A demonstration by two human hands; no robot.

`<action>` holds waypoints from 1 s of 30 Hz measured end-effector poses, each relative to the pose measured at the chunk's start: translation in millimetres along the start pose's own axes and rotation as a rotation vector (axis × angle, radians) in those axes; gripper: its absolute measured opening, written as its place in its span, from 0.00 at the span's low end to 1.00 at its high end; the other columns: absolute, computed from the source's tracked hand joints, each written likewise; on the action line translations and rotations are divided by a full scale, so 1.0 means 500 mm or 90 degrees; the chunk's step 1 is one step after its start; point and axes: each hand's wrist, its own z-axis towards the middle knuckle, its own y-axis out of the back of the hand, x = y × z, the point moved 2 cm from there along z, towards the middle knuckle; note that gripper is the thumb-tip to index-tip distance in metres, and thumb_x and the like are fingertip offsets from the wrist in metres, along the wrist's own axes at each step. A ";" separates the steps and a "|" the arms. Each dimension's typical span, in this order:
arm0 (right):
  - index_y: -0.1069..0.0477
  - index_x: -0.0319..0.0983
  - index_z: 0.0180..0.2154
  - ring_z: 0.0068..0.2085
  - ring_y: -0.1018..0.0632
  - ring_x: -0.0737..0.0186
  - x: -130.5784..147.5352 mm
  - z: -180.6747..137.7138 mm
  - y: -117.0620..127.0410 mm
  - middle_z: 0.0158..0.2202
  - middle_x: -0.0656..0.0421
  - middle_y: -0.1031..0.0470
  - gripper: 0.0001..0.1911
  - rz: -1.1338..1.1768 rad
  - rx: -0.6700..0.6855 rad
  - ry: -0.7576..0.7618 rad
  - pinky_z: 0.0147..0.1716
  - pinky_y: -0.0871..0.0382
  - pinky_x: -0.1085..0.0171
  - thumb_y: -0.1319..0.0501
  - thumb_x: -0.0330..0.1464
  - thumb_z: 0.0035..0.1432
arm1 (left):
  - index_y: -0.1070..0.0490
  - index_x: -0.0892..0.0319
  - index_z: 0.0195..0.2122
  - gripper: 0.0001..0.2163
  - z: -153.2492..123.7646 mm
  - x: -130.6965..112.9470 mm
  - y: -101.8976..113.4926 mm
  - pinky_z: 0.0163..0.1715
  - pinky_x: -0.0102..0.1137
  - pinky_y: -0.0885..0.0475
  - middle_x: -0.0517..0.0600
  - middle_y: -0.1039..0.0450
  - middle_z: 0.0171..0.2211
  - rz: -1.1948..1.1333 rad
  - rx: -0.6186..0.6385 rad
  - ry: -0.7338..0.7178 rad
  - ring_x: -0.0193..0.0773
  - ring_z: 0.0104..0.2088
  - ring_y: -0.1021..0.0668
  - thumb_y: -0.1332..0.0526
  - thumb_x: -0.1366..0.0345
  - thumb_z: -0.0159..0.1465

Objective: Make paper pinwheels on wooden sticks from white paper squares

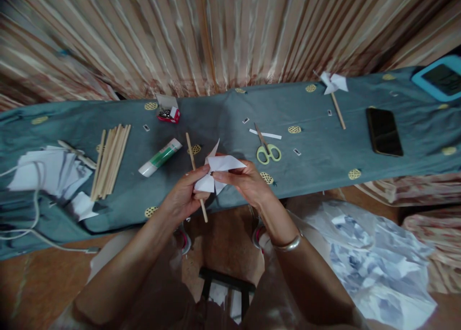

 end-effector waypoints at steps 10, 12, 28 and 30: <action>0.19 0.45 0.32 0.37 0.18 0.60 0.002 0.005 0.003 0.31 0.62 0.17 0.17 0.028 0.029 -0.045 0.45 0.23 0.59 0.22 0.38 0.37 | 0.34 0.63 0.20 0.14 -0.006 -0.014 -0.006 0.11 0.20 0.58 0.37 0.45 0.13 0.038 0.050 0.004 0.19 0.13 0.48 0.27 0.69 0.43; 0.20 0.46 0.33 0.37 0.18 0.61 0.001 0.006 0.003 0.31 0.63 0.17 0.17 0.029 0.040 -0.048 0.45 0.23 0.60 0.22 0.39 0.37 | 0.33 0.63 0.20 0.15 -0.005 -0.015 -0.008 0.11 0.20 0.57 0.37 0.44 0.13 0.038 0.052 -0.003 0.19 0.13 0.47 0.26 0.68 0.42; 0.20 0.45 0.32 0.37 0.18 0.58 0.006 0.015 0.000 0.32 0.62 0.17 0.18 0.030 0.025 -0.093 0.48 0.24 0.57 0.22 0.39 0.34 | 0.30 0.64 0.22 0.15 0.002 -0.020 -0.008 0.12 0.22 0.57 0.38 0.43 0.14 0.060 0.042 -0.017 0.20 0.14 0.45 0.24 0.65 0.40; 0.20 0.45 0.31 0.39 0.18 0.56 0.007 0.016 -0.003 0.33 0.61 0.16 0.19 0.029 0.018 -0.108 0.51 0.25 0.55 0.21 0.40 0.33 | 0.30 0.64 0.21 0.15 0.003 -0.021 -0.009 0.13 0.22 0.57 0.37 0.44 0.13 0.060 0.044 -0.015 0.20 0.14 0.45 0.24 0.65 0.40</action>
